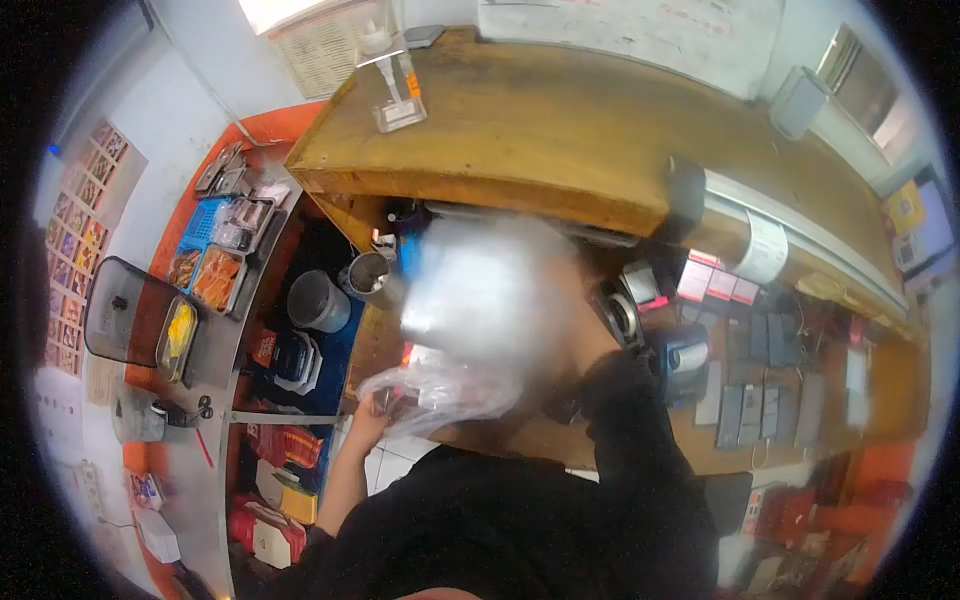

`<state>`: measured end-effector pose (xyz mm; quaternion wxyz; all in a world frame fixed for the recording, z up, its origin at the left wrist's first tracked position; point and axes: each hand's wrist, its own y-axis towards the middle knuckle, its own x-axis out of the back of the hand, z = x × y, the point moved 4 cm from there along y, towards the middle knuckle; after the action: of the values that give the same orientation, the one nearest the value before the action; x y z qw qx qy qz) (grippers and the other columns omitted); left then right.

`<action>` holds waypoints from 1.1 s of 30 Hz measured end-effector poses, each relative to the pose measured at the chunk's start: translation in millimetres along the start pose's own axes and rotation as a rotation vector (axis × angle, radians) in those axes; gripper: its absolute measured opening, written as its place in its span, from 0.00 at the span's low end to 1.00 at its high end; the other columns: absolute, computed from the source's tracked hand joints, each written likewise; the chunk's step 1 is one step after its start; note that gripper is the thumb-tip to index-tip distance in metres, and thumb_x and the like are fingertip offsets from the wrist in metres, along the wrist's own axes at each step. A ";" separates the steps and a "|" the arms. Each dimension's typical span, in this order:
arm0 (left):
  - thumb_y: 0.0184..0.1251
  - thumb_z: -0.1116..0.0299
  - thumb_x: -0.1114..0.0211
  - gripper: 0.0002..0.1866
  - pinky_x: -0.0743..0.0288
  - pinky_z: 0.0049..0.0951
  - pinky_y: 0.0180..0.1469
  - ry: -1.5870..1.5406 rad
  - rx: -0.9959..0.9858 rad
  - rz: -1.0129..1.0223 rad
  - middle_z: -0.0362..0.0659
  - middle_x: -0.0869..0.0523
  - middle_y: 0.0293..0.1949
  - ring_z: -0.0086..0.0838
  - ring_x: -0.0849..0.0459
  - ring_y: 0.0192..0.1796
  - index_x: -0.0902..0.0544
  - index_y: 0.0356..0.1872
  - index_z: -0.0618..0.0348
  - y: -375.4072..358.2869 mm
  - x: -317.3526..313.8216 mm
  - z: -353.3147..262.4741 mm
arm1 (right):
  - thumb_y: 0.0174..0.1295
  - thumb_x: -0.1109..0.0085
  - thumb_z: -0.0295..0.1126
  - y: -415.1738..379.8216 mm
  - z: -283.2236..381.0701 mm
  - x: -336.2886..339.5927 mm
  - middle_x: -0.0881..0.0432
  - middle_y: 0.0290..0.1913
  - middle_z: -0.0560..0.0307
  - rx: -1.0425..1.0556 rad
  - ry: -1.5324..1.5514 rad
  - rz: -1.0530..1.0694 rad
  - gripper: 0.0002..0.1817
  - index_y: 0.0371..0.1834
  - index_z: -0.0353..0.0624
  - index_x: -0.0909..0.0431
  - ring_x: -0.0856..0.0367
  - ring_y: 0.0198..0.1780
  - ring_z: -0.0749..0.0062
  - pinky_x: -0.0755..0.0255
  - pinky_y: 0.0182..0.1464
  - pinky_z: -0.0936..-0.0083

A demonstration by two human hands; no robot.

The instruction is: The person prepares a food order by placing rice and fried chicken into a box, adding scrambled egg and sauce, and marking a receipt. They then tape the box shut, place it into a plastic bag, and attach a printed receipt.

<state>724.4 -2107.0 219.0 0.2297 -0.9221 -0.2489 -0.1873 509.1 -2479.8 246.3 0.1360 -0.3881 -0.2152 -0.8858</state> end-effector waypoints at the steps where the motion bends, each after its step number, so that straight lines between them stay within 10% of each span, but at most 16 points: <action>1: 0.47 0.83 0.48 0.20 0.37 0.24 0.29 -0.165 -0.013 0.010 0.41 0.30 0.25 0.25 0.32 0.27 0.29 0.46 0.59 1.4 0.8 5.5 | 0.51 0.44 0.36 11.3 7.1 -11.5 0.22 0.36 0.47 0.078 -0.187 0.040 0.12 0.33 0.40 0.22 0.22 0.38 0.58 0.29 0.41 0.68; 6: 0.45 0.83 0.48 0.21 0.35 0.26 0.33 0.022 0.015 -0.059 0.42 0.30 0.26 0.28 0.30 0.31 0.29 0.46 0.60 -8.8 24.8 -9.8 | 0.53 0.51 0.34 34.5 -2.4 -50.5 0.21 0.39 0.48 0.019 -0.548 0.417 0.11 0.37 0.45 0.24 0.22 0.42 0.58 0.28 0.44 0.65; 17: 0.44 0.83 0.47 0.22 0.33 0.26 0.36 0.004 0.080 0.008 0.42 0.28 0.28 0.30 0.28 0.32 0.29 0.46 0.59 1.4 32.6 -7.9 | 0.55 0.56 0.32 36.4 13.0 -9.9 0.21 0.36 0.45 0.092 -0.538 0.523 0.11 0.35 0.45 0.23 0.21 0.38 0.55 0.28 0.40 0.62; 21: 0.46 0.82 0.45 0.23 0.31 0.26 0.36 0.051 -0.034 0.040 0.44 0.24 0.32 0.33 0.25 0.33 0.29 0.48 0.59 8.0 30.3 -23.9 | 0.59 0.59 0.31 23.9 63.6 37.8 0.21 0.37 0.43 0.013 -0.540 0.389 0.13 0.39 0.44 0.22 0.21 0.39 0.55 0.28 0.41 0.63; 23: 0.48 0.79 0.42 0.23 0.29 0.29 0.43 0.043 -0.118 0.035 0.49 0.22 0.41 0.38 0.23 0.43 0.30 0.50 0.60 4.5 30.2 -43.0 | 0.59 0.57 0.29 -14.6 121.6 67.1 0.21 0.38 0.43 0.098 0.156 -0.136 0.13 0.41 0.41 0.23 0.21 0.40 0.56 0.28 0.43 0.66; 27: 0.47 0.74 0.38 0.26 0.31 0.34 0.50 0.096 -0.050 0.031 0.53 0.23 0.46 0.43 0.26 0.51 0.32 0.51 0.61 12.0 23.7 -17.8 | 0.52 0.51 0.25 -116.4 245.4 43.7 0.28 0.53 0.47 0.565 0.388 0.545 0.18 0.49 0.43 0.28 0.31 0.56 0.57 0.39 0.58 0.61; 33: 0.41 0.74 0.37 0.34 0.33 0.35 0.53 0.081 0.135 0.096 0.58 0.29 0.51 0.45 0.29 0.54 0.39 0.55 0.61 4.7 40.1 -9.5 | 0.49 0.50 0.24 -181.2 214.8 -50.8 0.26 0.50 0.49 0.732 -0.077 0.695 0.18 0.47 0.43 0.28 0.32 0.55 0.55 0.39 0.57 0.62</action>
<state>757.1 -2100.6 243.8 0.3096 -0.9071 -0.2072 -0.1959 604.0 -2213.8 288.7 0.5419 -0.3960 -0.3744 -0.6398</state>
